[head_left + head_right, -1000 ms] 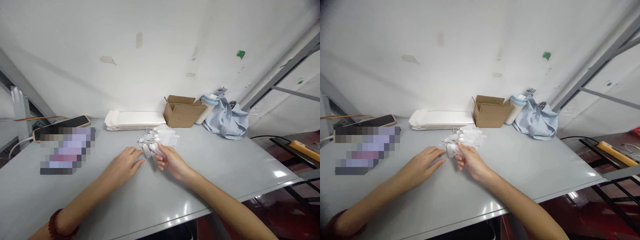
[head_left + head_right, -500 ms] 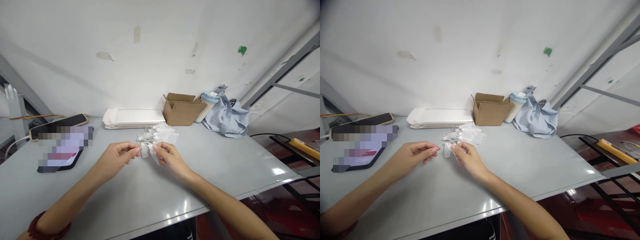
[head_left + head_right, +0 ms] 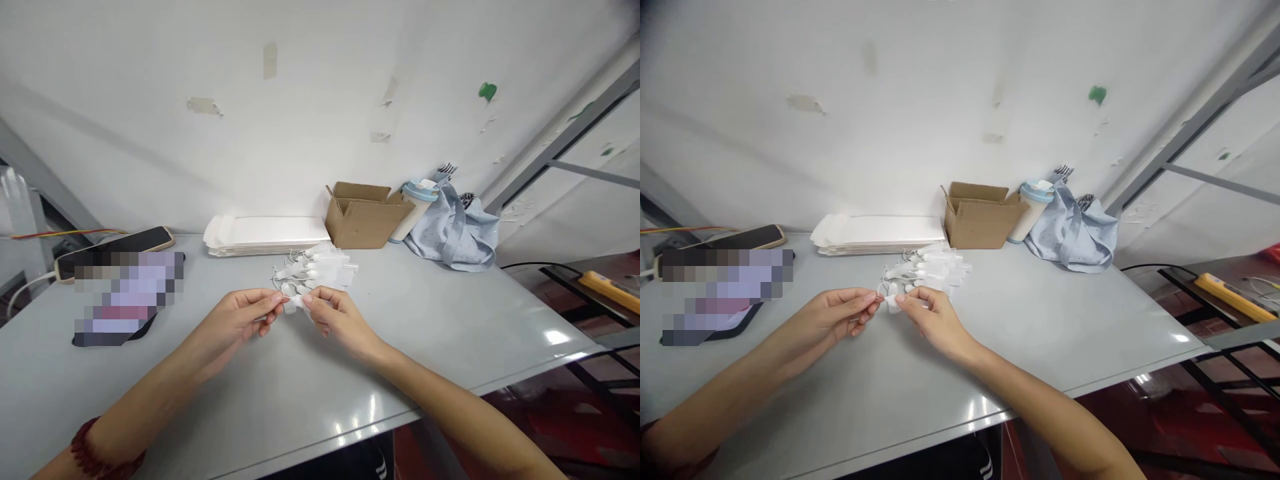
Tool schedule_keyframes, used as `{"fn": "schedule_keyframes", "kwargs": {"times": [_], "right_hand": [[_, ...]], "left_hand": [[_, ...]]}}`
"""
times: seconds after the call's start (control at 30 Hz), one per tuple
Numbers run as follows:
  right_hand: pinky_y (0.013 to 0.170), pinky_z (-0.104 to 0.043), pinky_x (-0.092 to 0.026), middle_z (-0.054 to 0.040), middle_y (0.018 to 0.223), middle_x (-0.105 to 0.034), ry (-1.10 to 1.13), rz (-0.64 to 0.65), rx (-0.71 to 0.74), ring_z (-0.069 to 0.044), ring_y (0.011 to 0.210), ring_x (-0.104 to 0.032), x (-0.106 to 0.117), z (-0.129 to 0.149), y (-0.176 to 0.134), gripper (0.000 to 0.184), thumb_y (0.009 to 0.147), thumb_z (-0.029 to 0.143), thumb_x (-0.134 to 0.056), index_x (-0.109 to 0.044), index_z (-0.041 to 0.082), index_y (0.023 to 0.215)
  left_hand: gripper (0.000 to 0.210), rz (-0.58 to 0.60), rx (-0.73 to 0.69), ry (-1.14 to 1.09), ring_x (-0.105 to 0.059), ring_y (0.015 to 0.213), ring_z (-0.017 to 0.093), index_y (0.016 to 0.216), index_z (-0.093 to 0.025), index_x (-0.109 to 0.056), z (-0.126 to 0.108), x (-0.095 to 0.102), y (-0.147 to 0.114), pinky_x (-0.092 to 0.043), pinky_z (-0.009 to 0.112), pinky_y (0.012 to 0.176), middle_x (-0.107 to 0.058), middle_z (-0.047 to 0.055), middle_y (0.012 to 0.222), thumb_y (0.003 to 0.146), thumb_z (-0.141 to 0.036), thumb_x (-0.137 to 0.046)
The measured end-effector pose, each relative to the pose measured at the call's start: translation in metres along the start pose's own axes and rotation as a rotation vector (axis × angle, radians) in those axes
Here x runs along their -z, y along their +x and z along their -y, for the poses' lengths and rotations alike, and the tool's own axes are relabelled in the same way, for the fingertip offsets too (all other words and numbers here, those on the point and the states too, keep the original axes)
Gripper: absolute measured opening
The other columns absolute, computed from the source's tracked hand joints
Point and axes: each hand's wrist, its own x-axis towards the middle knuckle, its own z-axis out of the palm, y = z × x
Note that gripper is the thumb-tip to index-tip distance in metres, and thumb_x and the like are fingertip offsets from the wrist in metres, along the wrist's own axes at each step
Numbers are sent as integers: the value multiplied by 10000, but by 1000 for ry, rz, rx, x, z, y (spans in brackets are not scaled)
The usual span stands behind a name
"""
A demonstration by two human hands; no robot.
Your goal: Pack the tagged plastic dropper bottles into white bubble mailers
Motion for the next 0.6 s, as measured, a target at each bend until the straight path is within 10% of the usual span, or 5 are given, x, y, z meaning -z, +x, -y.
{"fn": "schedule_keyframes", "kwargs": {"times": [0.6], "right_hand": [[467,-226,-250,85,543,-300,101,31,-79,-68,478,-271,0,5,-2,357,814,500,-607,-512,185,675]], "left_hand": [[227,12,-7,-66,-420,625,94,726,-155,-691,-6,-3,-2,-370,198,541,-518,-1,690,741,-379,-720]]}}
